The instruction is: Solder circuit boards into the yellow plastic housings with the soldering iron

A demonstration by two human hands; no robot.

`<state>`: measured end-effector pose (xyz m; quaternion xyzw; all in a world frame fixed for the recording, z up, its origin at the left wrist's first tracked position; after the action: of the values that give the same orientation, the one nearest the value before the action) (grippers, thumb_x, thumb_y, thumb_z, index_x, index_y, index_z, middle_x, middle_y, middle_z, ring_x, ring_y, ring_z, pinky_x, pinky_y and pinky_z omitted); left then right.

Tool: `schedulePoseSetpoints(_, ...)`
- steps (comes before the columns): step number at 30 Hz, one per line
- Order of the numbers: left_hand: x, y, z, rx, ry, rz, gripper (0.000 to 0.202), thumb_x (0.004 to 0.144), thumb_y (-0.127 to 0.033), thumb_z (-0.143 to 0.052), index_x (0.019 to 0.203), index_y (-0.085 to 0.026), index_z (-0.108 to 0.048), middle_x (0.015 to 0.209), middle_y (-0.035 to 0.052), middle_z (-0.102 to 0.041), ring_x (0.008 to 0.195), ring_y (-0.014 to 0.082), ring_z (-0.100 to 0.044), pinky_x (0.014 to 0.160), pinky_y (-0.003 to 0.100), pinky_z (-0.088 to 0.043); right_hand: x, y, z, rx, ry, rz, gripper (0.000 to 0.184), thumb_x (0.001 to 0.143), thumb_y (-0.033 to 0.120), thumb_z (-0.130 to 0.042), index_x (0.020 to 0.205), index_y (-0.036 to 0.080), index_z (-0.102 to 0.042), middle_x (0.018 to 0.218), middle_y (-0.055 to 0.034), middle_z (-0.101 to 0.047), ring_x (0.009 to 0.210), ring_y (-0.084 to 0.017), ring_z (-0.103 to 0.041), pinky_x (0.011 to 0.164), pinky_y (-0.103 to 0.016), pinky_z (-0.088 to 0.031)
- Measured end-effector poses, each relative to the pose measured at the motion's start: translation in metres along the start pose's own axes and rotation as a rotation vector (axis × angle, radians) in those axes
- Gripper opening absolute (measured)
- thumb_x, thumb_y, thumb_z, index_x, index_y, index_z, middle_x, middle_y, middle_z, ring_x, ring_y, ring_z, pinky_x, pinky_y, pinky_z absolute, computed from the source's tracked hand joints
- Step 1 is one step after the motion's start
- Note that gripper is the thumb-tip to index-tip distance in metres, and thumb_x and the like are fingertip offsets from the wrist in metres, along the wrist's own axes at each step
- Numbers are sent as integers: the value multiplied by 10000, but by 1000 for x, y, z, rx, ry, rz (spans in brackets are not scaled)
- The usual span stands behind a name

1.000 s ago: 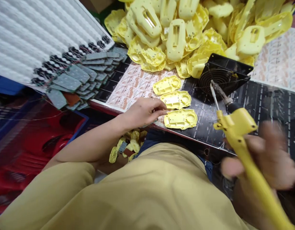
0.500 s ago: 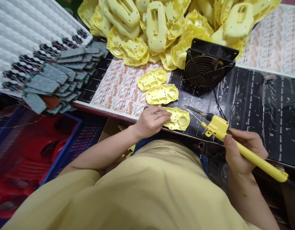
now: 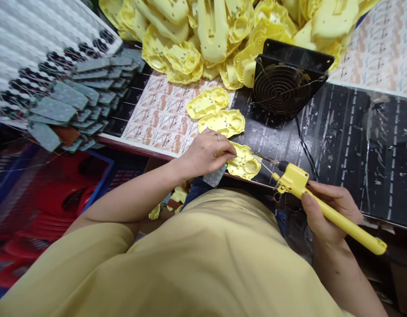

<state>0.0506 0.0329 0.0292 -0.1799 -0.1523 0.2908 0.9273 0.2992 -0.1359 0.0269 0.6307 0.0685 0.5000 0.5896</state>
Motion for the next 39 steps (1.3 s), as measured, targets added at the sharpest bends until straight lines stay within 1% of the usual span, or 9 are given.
schedulePoseSetpoints(6, 2, 0, -8, 49, -10, -10, 176, 958, -192, -608, 937, -175, -781, 861, 43, -778, 833, 206, -707, 826, 347, -490, -8, 25, -13, -48, 273, 208, 244, 712, 117, -867, 890, 250, -766, 806, -24, -795, 621, -210, -751, 530, -282, -625)
schedulePoseSetpoints(12, 6, -5, -8, 90, 54, -18, 192, 966, -217, -602, 925, -171, -784, 841, 62, -765, 853, 234, -691, 813, 374, -473, -12, 28, -16, -88, 285, 142, 178, 791, 151, -833, 913, 255, -755, 878, 0, -800, 702, -188, -766, 597, -289, -645)
schedulePoseSetpoints(19, 9, -5, -9, 104, 85, -27, 197, 962, -200, -588, 903, -176, -774, 822, 62, -754, 827, 217, -656, 794, 356, -451, -9, 29, -20, -151, 352, 181, 138, 773, 222, -862, 841, 282, -758, 801, 7, -792, 623, -204, -747, 506, -307, -629)
schedulePoseSetpoints(22, 9, -6, -10, 116, 93, -36, 213, 965, -197, -574, 905, -173, -777, 822, 64, -756, 816, 213, -654, 790, 354, -451, -6, 24, -21, -181, 429, 193, 111, 805, 329, -852, 807, 281, -752, 783, 2, -789, 586, -187, -733, 478, -281, -612)
schedulePoseSetpoints(25, 10, -7, -10, 128, 91, -46, 233, 964, -197, -559, 901, -164, -780, 809, 65, -754, 806, 215, -661, 781, 354, -458, -6, 21, -24, -229, 553, 243, 180, 883, 414, -787, 797, 264, -739, 779, -7, -780, 634, -172, -748, 551, -262, -636)
schedulePoseSetpoints(29, 11, -7, -10, 139, 82, -45, 237, 952, -190, -554, 906, -161, -784, 806, 65, -752, 809, 218, -671, 786, 355, -477, -6, 31, -23, -249, 664, 400, 19, 920, 259, -753, 930, 262, -738, 872, -10, -788, 779, -166, -777, 710, -268, -664)
schedulePoseSetpoints(31, 11, -6, -10, 149, 84, -39, 237, 950, -189, -555, 910, -159, -787, 815, 69, -756, 816, 223, -676, 791, 360, -486, -5, 33, -20, -265, 658, 419, 39, 937, 231, -731, 969, 254, -731, 904, -27, -786, 815, -167, -778, 746, -269, -662)
schedulePoseSetpoints(35, 11, -8, -9, 168, 83, -50, 236, 952, -186, -553, 892, -164, -780, 835, 67, -761, 829, 218, -678, 793, 351, -492, -4, 32, -13, -260, 624, 451, 67, 976, 292, -686, 943, 246, -724, 884, -42, -772, 797, -166, -772, 723, -247, -651)
schedulePoseSetpoints(39, 11, -8, -8, 158, 83, -50, 238, 950, -182, -549, 878, -162, -774, 823, 68, -759, 822, 221, -680, 795, 356, -498, -8, 29, -18, -274, 638, 394, 97, 992, 299, -660, 931, 253, -720, 859, -33, -764, 777, -170, -768, 718, -275, -658)
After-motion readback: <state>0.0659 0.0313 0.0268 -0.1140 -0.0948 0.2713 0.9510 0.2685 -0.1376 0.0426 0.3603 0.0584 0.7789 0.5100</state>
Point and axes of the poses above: each hand's wrist, its own x-axis towards the middle knuckle, its own z-axis out of the back of the hand, y = z × x, the point moved 6 cm from there along x, towards the middle knuckle
